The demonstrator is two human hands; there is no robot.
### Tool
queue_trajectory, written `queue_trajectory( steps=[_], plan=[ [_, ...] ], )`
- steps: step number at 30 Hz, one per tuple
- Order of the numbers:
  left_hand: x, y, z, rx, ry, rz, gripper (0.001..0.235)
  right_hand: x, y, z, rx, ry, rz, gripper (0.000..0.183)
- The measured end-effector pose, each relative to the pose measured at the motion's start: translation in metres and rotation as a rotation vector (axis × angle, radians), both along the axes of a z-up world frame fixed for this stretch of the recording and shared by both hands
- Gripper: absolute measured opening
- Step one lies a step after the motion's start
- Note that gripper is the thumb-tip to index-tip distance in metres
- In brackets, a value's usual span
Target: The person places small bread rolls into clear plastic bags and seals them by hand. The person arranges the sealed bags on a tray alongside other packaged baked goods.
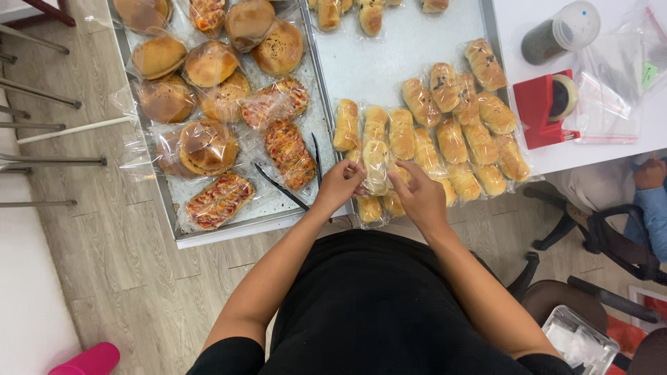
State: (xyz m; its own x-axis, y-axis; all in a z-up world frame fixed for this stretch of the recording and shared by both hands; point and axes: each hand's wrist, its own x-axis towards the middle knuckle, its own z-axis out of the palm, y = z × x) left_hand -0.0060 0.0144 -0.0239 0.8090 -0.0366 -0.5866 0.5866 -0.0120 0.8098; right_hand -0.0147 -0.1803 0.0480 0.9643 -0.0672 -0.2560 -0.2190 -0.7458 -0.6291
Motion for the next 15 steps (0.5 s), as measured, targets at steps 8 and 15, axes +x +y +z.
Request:
queue_trajectory(
  steps=[8, 15],
  plan=[
    [0.013, 0.012, 0.038, 0.083, -0.023, -0.126, 0.051, 0.042, 0.003, -0.025, -0.039, 0.198, -0.005, 0.029],
    [0.026, 0.017, 0.014, 0.075, 0.051, -0.210, 0.075, 0.042, -0.014, -0.075, 0.234, 0.231, 0.049, 0.029]
  ],
)
